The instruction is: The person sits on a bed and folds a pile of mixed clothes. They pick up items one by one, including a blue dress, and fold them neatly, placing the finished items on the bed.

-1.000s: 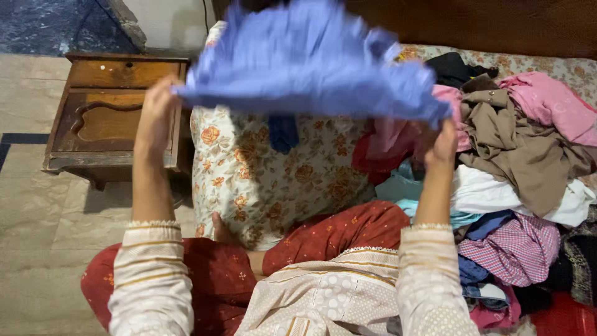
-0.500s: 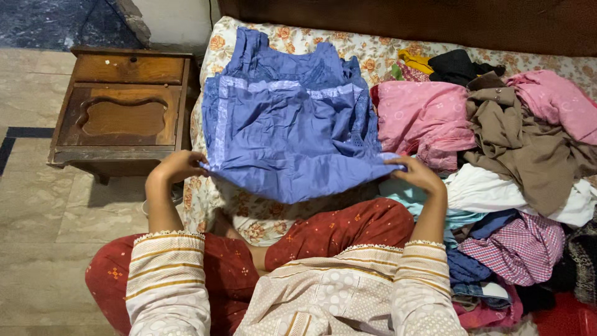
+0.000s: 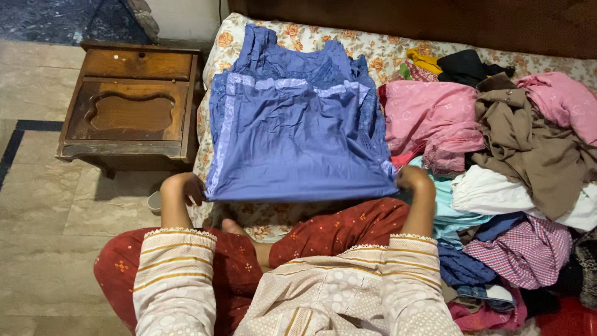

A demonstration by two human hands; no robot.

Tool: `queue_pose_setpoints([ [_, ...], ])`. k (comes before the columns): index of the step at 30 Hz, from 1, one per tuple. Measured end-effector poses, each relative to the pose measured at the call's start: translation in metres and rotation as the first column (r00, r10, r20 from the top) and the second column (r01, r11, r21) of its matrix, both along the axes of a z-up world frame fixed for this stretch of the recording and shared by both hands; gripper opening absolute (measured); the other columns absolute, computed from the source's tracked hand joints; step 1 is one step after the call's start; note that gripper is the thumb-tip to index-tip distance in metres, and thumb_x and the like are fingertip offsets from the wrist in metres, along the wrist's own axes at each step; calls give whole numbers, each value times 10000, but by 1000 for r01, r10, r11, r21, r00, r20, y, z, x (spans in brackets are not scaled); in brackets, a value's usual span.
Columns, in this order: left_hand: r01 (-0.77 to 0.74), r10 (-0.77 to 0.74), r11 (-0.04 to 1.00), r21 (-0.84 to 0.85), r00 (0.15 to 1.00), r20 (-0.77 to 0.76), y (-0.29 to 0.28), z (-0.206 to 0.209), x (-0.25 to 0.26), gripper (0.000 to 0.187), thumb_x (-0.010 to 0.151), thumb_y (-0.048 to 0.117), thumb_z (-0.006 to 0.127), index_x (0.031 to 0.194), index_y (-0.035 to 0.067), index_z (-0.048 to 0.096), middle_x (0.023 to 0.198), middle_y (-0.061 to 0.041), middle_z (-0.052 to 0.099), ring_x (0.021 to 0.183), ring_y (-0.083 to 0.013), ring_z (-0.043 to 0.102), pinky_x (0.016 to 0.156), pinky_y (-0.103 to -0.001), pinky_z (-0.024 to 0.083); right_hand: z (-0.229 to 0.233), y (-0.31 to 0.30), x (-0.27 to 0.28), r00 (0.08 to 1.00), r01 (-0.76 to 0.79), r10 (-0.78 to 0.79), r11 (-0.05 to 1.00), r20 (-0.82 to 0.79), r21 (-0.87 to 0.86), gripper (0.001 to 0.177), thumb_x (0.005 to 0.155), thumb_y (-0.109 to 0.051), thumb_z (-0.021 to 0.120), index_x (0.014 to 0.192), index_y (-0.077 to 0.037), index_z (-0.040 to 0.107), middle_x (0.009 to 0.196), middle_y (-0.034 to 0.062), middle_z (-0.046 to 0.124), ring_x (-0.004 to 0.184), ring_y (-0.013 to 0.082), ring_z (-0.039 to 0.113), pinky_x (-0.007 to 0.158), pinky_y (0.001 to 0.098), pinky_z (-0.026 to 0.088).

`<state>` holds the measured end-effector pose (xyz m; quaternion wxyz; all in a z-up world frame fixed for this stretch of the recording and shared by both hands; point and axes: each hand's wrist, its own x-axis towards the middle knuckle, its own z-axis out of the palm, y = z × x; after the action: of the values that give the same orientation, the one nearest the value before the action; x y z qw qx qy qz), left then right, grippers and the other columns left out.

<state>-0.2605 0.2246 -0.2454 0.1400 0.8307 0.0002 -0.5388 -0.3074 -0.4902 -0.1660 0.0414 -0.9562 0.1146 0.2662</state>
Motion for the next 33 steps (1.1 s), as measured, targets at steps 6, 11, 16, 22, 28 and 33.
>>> queue_pose_setpoints([
  [6,26,-48,998,-53,886,-460,-10,-34,5,493,805,85,790,1276,225,752,1263,-2,773,1105,-180,735,871,-413,611,-23,-2,-7,977,119,-123,992,-175,-29,194,738,-157,755,845,-10,823,782,151,798,713,277,800,676,407,617],
  [11,-20,-1,999,-37,866,-499,-1,-36,-1,385,835,249,739,1212,184,778,1209,-89,787,1077,-245,746,854,-436,606,10,22,-6,983,-16,-20,980,-180,-197,314,738,-341,830,989,-153,819,1003,90,745,942,277,738,825,411,580],
  [16,247,-237,957,152,968,-84,-52,-9,7,384,893,443,706,1094,129,796,1099,-137,783,1013,-316,742,847,-465,589,40,35,-17,982,-34,22,997,-186,-64,343,724,-427,805,968,-189,841,1013,72,824,929,251,776,856,386,590],
  [22,-107,476,776,-622,746,466,-206,36,-1,559,909,590,604,1161,110,741,941,-76,810,766,-214,786,715,-354,599,43,85,-22,912,-152,104,984,396,92,290,714,-183,745,985,-81,757,991,194,737,937,355,716,836,455,561],
  [28,-613,618,172,-771,676,-400,-305,10,14,892,896,793,332,1365,99,636,1178,-145,691,953,-239,680,795,-390,616,7,248,-34,440,-614,263,786,859,73,128,947,-33,557,1040,-23,644,997,173,622,950,350,596,839,448,512],
  [33,-240,716,520,-820,646,265,-283,-60,26,963,833,649,818,1349,-111,529,1329,-301,615,1200,-363,597,980,-438,482,1,311,-73,517,-827,544,518,660,221,264,832,-49,618,1093,-24,648,1112,181,625,1013,352,613,838,429,547],
])
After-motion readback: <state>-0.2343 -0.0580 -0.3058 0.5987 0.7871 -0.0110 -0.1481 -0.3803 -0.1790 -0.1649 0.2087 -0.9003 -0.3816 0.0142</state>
